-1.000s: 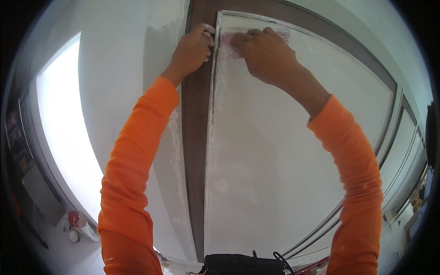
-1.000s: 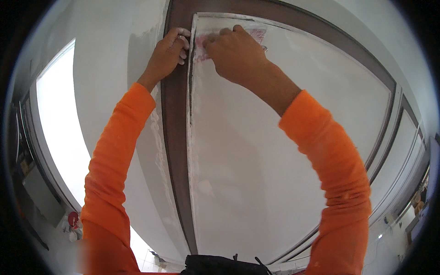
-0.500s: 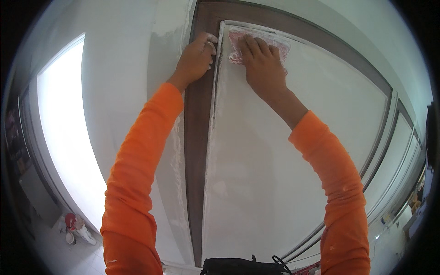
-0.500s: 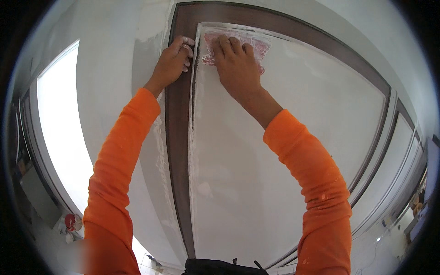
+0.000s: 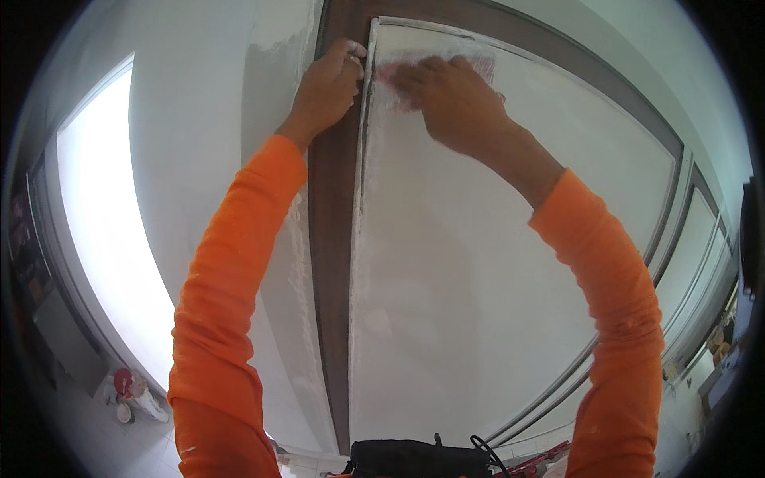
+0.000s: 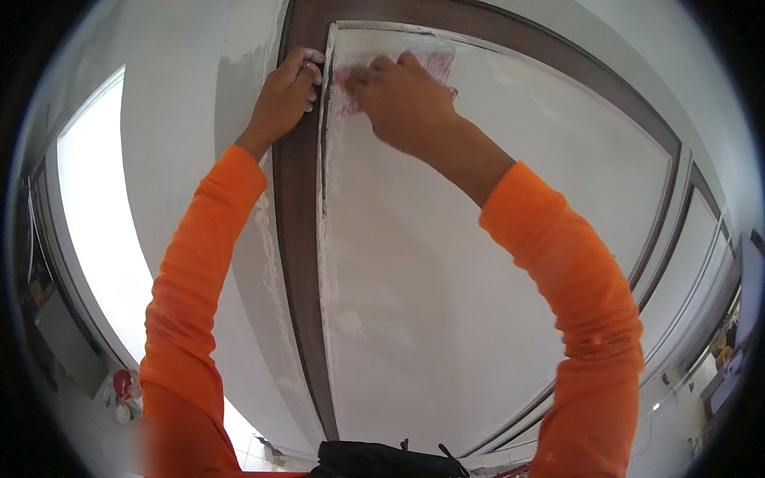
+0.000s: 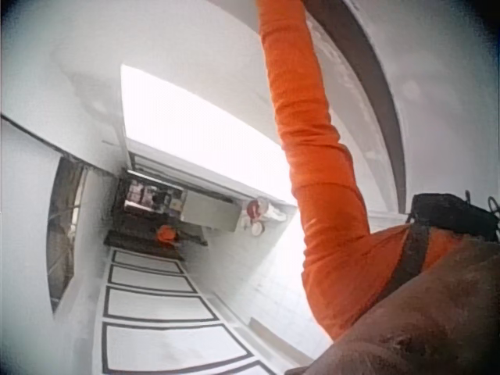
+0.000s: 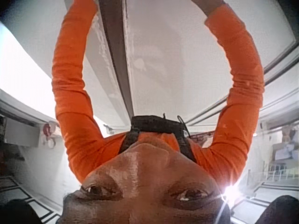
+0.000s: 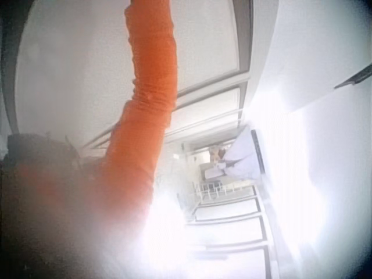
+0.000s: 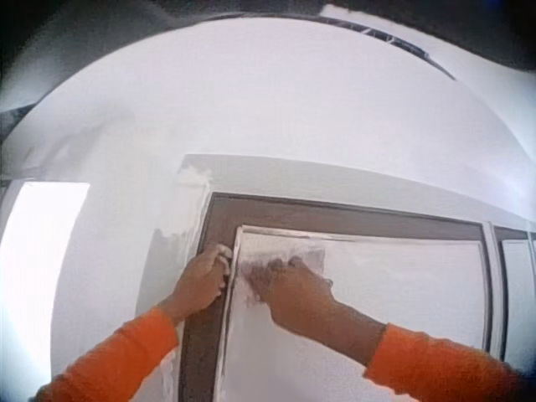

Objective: The person applies plaster to the edges of wall panels using a putty knife, smoothing the material with a cloth and their hands, and occasionally reloading the knife from a bucket.

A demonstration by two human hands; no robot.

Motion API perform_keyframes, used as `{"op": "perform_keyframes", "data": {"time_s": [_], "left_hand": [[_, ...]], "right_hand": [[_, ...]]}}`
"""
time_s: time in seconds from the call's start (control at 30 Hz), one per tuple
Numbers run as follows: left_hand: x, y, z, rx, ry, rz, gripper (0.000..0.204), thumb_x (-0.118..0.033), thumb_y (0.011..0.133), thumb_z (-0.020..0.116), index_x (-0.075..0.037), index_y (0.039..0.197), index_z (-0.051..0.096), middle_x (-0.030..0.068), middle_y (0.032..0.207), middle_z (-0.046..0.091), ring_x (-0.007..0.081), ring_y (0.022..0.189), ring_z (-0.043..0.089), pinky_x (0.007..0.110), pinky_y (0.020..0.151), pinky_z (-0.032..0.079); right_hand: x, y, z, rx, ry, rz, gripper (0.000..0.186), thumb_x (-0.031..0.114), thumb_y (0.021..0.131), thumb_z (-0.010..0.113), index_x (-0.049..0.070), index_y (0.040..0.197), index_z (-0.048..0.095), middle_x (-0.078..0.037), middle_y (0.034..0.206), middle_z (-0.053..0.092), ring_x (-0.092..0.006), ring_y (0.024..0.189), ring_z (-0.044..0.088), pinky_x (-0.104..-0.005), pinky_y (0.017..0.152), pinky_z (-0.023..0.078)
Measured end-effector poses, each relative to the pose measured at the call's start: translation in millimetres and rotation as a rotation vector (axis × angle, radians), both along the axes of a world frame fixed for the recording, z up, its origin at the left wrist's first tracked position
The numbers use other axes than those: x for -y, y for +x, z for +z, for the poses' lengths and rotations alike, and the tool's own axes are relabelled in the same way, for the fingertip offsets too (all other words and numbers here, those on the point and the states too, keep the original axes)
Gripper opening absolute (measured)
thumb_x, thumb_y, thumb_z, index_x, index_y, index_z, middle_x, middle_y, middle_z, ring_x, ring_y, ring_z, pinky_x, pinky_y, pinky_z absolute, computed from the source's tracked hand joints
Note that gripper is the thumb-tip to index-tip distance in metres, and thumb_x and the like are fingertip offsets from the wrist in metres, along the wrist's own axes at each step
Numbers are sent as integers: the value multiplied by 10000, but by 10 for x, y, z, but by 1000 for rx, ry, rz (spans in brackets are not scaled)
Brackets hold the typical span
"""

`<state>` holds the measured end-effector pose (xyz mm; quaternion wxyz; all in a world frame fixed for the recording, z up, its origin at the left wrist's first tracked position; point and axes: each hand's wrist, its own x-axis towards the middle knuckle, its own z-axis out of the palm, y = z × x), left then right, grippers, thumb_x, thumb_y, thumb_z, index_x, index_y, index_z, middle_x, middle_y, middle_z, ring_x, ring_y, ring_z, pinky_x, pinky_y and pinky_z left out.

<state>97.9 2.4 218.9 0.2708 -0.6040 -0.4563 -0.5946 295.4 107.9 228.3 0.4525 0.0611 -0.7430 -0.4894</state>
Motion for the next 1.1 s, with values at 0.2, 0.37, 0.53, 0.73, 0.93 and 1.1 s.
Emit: {"op": "perform_keyframes", "data": {"time_s": [0.2,0.37,0.53,0.73,0.93,1.1], "left_hand": [[-68,-114,20,-39,-10,99,283,-197,981,440,-82,1217,547,43,941,586,131,747,552,289,655,502],[-3,0,-15,51,-71,-27,285,-190,979,439,-75,1214,550,44,944,591,131,746,551,287,658,503],[-9,-11,-26,39,-46,-31,277,-176,978,438,-75,1206,559,44,943,599,128,745,551,283,655,503],[-98,-7,-23,-41,-4,8,273,-171,979,439,-72,1203,560,43,923,601,123,737,558,282,649,501],[-128,50,-43,-76,68,64,260,-172,983,439,-70,1176,581,41,911,604,125,739,569,284,646,500],[10,-21,-65,27,11,-47,251,-156,990,432,-68,1152,603,40,893,602,126,736,569,283,651,499]], "right_hand": [[342,319,-265,5,-227,-154,413,2,809,571,20,1220,613,-121,1173,652,-252,1059,613,-387,896,462],[52,-37,-257,-339,-35,7,428,84,843,593,-14,1259,573,-122,1296,586,-266,1170,565,-409,928,445],[-99,-358,-298,-451,-12,-65,502,150,879,577,7,1358,526,-113,1398,512,-254,1271,483,-450,978,404],[-331,-496,-215,-495,59,25,538,173,886,568,40,1403,503,-99,1429,486,-256,1297,460,-489,995,370],[-320,-449,-158,-361,-17,35,543,115,877,576,33,1407,490,-113,1430,484,-264,1310,464,-501,1009,370],[-49,-231,-132,-215,-98,-62,503,81,847,589,10,1341,533,-120,1381,542,-250,1250,530,-459,974,409]]}}
